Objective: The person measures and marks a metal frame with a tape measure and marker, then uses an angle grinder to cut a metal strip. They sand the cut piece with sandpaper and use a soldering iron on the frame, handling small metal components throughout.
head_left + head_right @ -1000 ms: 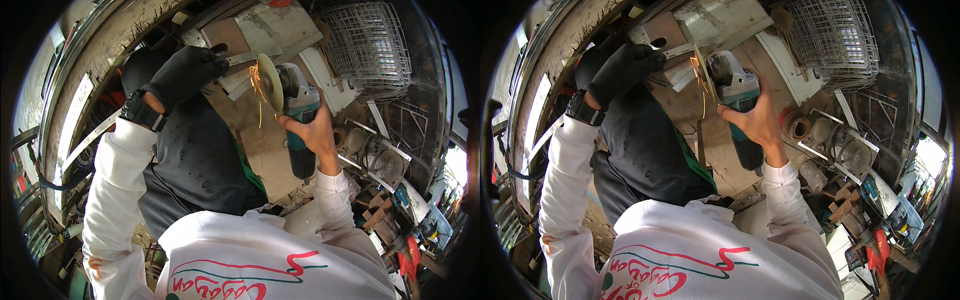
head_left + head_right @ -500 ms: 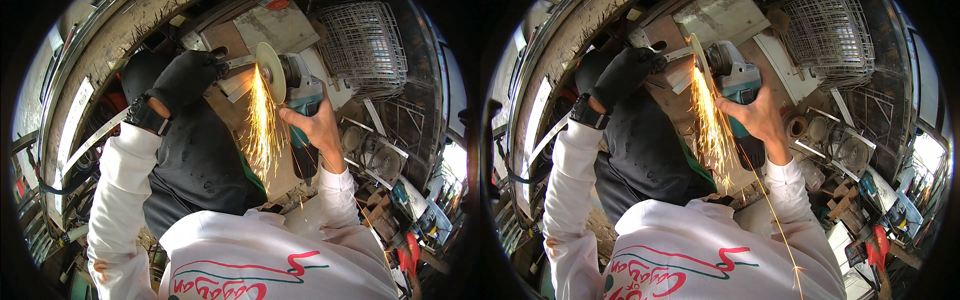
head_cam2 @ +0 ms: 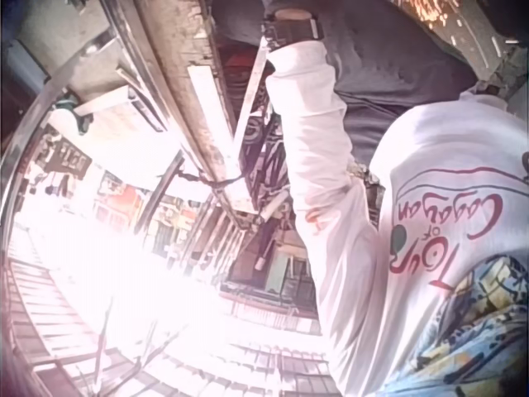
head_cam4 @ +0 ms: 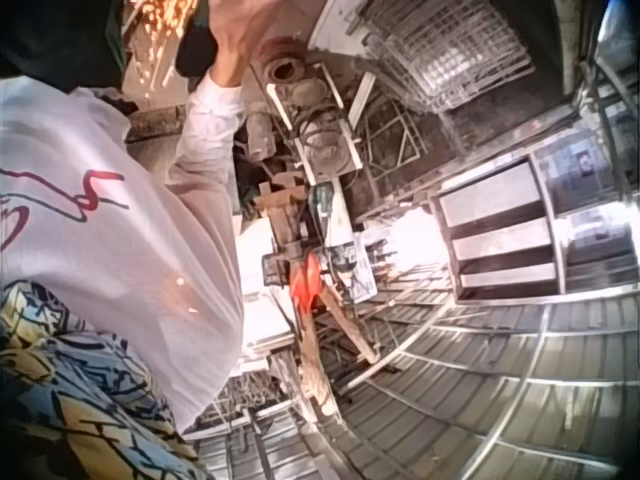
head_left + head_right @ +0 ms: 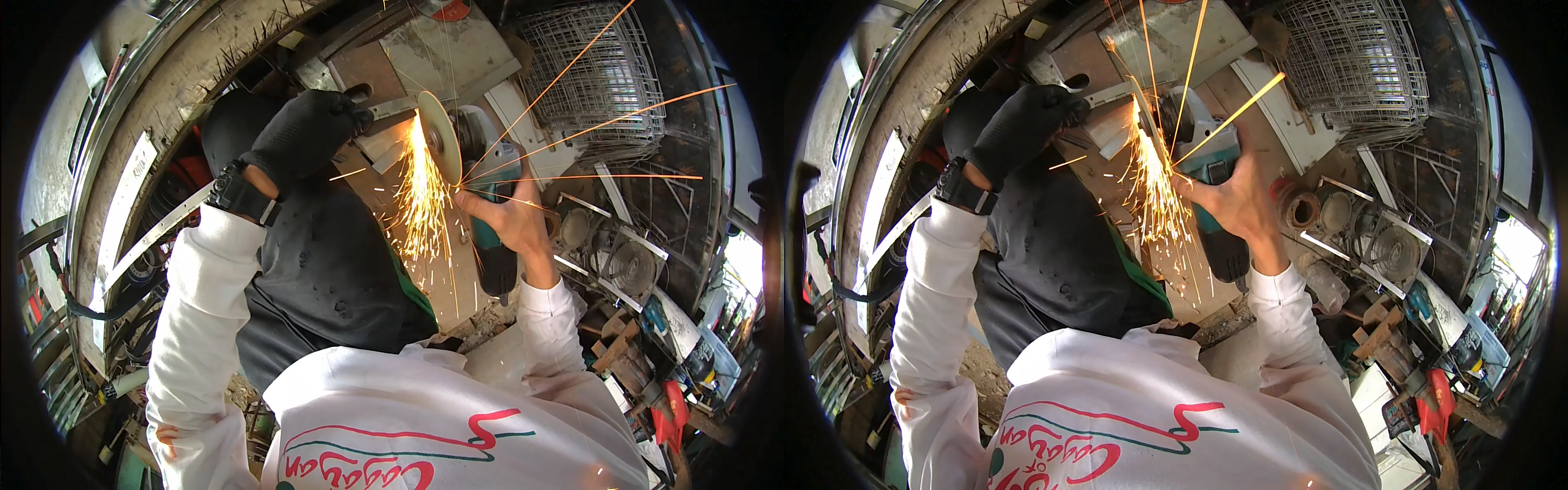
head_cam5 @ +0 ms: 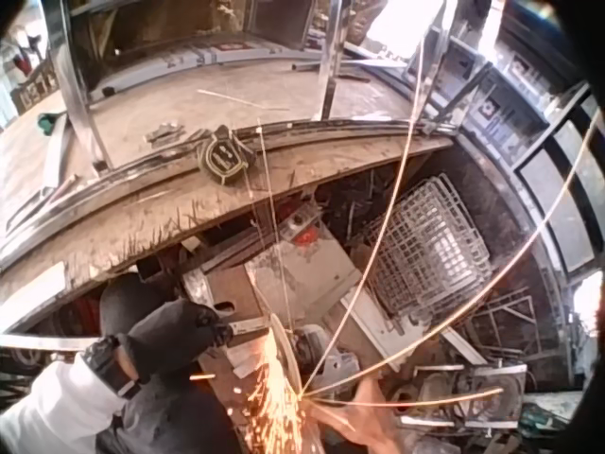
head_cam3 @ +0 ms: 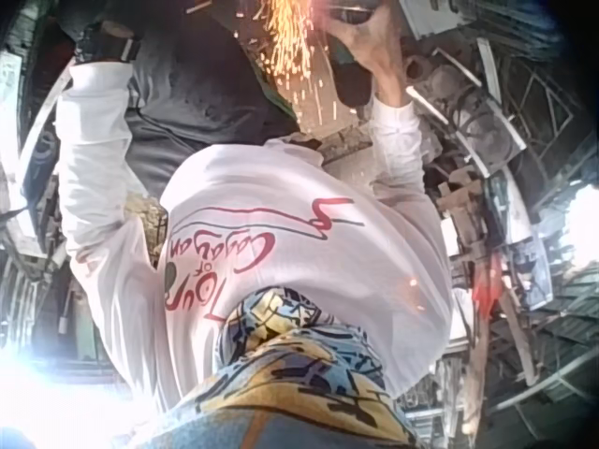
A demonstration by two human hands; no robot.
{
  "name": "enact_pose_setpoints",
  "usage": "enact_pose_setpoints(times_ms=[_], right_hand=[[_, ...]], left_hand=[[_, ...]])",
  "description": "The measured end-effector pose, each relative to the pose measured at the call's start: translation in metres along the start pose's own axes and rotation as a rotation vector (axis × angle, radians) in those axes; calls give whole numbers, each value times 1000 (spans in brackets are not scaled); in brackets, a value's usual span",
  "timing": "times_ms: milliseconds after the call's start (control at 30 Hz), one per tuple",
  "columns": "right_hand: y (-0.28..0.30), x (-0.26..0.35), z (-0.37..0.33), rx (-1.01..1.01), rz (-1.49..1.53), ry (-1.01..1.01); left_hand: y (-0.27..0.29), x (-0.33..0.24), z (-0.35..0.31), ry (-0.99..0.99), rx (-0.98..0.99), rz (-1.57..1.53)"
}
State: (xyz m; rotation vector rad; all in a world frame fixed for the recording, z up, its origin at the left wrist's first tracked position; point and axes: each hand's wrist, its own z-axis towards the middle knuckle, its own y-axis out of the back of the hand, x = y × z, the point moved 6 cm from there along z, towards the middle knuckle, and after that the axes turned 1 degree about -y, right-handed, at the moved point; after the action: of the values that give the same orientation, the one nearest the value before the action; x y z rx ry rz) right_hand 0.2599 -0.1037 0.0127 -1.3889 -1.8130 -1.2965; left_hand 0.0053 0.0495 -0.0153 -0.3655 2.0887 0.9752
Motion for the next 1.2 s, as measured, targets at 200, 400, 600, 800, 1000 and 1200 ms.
enact_pose_setpoints(times_ms=[200,400,600,800,1000,1200], right_hand=[[0,-5,2,-44,19,67],[-4,-14,8,-34,124,56],[-2,3,9,-56,48,110],[-1,0,9,-36,57,109],[0,2,7,-40,4,73],[-1,10,16,-55,52,132]], left_hand=[[0,-1,-1,57,47,11],[-2,1,-2,-21,-19,1],[-1,-1,-1,-5,12,15],[3,-8,-3,-46,-25,83],[2,-4,-1,-18,-1,79],[-3,8,3,-27,14,-11]])
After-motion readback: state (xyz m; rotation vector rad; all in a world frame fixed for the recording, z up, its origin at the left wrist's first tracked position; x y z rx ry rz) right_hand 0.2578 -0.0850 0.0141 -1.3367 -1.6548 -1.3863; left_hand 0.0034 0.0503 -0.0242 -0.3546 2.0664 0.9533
